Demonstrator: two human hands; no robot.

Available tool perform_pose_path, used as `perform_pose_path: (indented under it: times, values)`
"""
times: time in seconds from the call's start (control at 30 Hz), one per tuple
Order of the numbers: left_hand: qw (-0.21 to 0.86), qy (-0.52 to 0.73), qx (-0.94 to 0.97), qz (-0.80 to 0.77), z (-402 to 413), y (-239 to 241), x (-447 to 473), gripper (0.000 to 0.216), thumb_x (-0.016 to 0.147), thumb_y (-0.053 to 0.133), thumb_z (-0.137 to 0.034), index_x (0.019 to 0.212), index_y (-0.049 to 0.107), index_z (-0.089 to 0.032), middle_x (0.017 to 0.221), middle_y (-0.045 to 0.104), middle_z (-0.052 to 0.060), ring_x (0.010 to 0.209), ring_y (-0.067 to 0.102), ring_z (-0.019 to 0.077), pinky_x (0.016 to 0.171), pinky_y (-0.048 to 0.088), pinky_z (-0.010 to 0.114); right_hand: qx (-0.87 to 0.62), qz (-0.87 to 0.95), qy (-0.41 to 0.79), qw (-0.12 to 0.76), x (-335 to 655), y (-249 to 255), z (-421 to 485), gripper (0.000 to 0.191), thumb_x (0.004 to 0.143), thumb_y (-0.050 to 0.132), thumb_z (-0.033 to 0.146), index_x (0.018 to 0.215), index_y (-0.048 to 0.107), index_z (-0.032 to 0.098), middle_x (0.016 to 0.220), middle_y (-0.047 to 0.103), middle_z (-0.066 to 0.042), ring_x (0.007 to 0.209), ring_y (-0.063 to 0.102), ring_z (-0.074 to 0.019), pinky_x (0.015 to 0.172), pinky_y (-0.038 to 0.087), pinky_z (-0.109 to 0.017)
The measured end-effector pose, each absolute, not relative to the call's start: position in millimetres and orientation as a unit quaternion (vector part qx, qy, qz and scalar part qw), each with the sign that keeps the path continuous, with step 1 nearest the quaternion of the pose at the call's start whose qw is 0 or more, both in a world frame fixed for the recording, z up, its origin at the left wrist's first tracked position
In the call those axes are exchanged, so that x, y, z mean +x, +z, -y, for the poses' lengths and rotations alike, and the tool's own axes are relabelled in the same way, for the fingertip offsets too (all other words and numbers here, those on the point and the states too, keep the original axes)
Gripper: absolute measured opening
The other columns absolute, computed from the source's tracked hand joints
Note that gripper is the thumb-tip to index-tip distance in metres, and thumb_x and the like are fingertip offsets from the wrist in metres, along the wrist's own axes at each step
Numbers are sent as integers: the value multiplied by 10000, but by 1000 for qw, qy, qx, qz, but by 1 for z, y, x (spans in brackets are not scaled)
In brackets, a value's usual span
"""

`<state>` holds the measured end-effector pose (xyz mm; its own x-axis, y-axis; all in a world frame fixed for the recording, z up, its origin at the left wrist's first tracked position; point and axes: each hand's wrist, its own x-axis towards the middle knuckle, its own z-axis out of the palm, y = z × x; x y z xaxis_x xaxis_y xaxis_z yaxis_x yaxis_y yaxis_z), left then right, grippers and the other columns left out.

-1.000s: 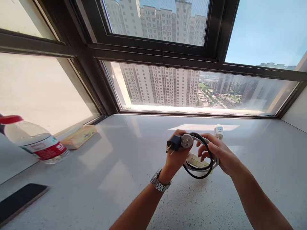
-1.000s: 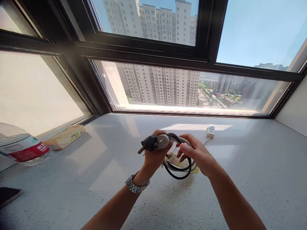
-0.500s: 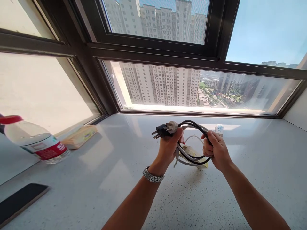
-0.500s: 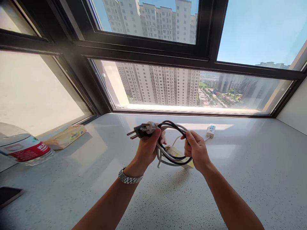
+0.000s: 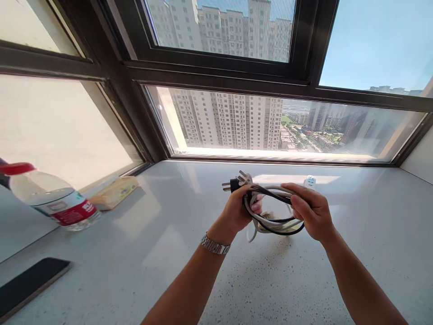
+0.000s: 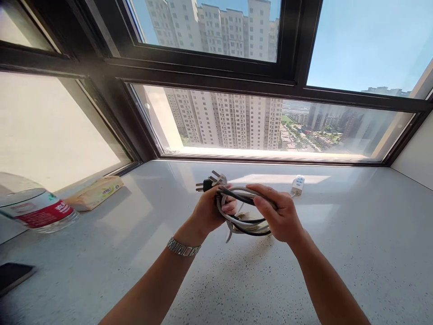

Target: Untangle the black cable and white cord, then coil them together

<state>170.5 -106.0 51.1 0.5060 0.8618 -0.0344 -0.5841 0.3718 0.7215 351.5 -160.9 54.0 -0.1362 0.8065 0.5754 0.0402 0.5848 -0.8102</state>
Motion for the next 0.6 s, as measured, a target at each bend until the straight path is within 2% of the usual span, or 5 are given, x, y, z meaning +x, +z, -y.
perform_pose_path:
  times: [0.13, 0.23, 0.33, 0.43, 0.6]
  values:
    - [850, 303, 402, -154, 111, 33, 179, 251, 653, 670, -258, 569, 461, -146, 447, 437, -33, 373, 382, 62, 416, 305, 195, -255, 722, 362, 531, 371, 67, 170, 274, 870, 589, 350, 1064, 727, 214, 644, 613, -33, 553, 557, -124, 490, 449, -239]
    - [865, 198, 447, -111, 119, 21, 193, 299, 639, 689, -296, 531, 460, -136, 427, 394, -34, 370, 343, 49, 402, 243, 191, -227, 733, 404, 498, 382, 67, 170, 261, 873, 589, 340, 1036, 735, 197, 531, 544, -1, 421, 446, -84, 391, 360, -205]
    - [865, 132, 477, -81, 131, 17, 207, 315, 579, 748, -297, 546, 477, -140, 434, 415, -37, 366, 358, 54, 387, 232, 198, -227, 716, 437, 495, 384, 62, 165, 299, 872, 581, 401, 963, 731, 159, 464, 434, 42, 352, 294, -44, 329, 235, -184]
    - [853, 140, 496, -85, 143, 21, 217, 338, 530, 779, -280, 550, 465, -157, 428, 444, -43, 358, 379, 67, 373, 248, 207, -256, 694, 434, 515, 377, 58, 159, 351, 854, 588, 471, 927, 698, 146, 575, 466, 32, 361, 263, -18, 322, 202, -175]
    - [815, 91, 564, -93, 152, 27, 225, 348, 545, 786, -330, 492, 491, -152, 405, 469, -27, 354, 364, 74, 365, 250, 228, -307, 695, 430, 488, 362, 50, 153, 452, 813, 596, 568, 1047, 608, 182, 760, 462, 26, 412, 313, -13, 358, 271, -172]
